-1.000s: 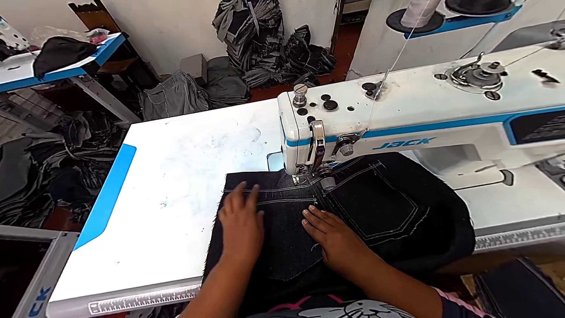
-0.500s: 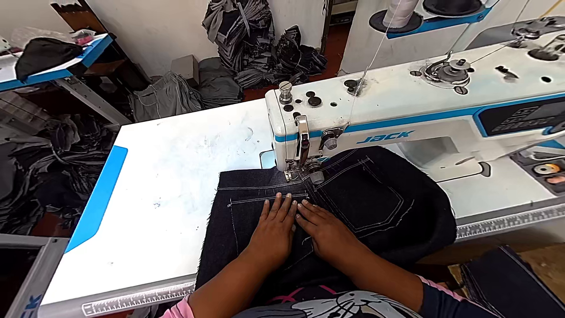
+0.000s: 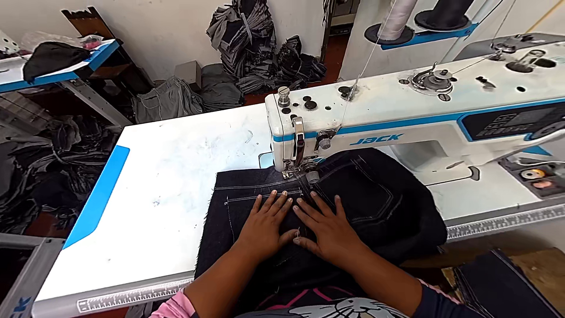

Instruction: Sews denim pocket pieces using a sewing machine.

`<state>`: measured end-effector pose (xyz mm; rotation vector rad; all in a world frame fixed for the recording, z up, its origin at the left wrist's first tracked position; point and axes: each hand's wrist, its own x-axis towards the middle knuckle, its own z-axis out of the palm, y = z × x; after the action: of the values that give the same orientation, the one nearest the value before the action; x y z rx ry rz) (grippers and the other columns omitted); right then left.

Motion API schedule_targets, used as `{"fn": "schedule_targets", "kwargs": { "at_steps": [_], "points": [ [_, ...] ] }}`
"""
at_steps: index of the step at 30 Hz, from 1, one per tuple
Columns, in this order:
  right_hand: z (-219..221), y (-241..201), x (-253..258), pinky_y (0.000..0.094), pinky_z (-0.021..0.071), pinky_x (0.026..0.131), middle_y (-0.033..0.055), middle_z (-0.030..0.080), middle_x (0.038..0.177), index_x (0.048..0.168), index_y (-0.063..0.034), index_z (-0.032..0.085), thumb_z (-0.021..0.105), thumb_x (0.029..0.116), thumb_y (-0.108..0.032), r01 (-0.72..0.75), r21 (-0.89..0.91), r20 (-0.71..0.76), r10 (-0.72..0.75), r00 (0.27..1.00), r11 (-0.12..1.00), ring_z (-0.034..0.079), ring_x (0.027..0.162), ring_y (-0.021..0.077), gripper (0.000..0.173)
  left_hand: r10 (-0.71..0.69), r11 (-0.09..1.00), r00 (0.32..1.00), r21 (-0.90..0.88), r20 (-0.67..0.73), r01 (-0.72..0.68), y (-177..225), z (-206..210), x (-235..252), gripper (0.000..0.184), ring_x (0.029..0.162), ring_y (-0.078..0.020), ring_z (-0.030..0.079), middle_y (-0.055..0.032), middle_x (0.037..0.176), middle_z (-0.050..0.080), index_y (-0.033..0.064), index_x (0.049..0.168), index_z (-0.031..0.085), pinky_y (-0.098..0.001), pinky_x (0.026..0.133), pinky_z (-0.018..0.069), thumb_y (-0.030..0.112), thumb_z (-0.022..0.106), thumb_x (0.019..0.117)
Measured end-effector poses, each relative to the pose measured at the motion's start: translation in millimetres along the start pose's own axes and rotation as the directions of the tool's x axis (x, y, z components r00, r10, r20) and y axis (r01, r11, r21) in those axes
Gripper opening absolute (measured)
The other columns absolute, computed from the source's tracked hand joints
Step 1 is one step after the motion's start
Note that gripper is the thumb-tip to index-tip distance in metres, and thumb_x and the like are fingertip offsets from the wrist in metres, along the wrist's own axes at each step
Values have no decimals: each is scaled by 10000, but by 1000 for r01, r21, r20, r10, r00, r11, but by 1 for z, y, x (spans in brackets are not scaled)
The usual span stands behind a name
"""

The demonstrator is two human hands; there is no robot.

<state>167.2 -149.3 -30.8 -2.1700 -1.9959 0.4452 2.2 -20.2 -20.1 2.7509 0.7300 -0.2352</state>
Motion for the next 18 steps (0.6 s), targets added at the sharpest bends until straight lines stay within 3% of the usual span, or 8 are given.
{"fn": "schedule_targets", "kwargs": {
  "at_steps": [2,5,11,18],
  "points": [
    [-9,14,16,752,-31,1176,-41,280,1693,1589,-263,404,406,987,-696,36,24,59,-37,998,999,67,1602,273,742,-61,998,998,3,2,61,1,-1,7,791,1603,-202,74,6,1723,190,175,1628,310,-535,1274,22,679,344,1018],
    [-16,24,31,731,-25,1191,-45,309,1682,1571,-269,439,482,958,-699,87,8,54,-87,995,996,89,1601,251,750,-109,994,994,0,23,109,1,-6,16,816,1606,-203,33,-3,1731,153,168,1642,261,-541,1270,-9,685,348,1016],
    [-18,24,41,722,-34,1194,-54,320,1677,1571,-285,435,484,948,-717,77,3,49,-77,996,997,110,1598,250,760,-129,992,991,14,44,128,-4,-12,20,801,1605,-187,13,14,1735,126,180,1651,227,-535,1272,-12,664,358,1026],
    [-23,25,46,708,-77,1194,-63,259,1699,1598,-288,379,427,967,-723,82,5,112,-82,990,997,49,1604,231,768,-124,992,992,40,34,122,-6,-13,24,819,1606,-205,24,-11,1734,136,153,1646,236,-535,1271,-6,675,338,1024]
  ]
}}
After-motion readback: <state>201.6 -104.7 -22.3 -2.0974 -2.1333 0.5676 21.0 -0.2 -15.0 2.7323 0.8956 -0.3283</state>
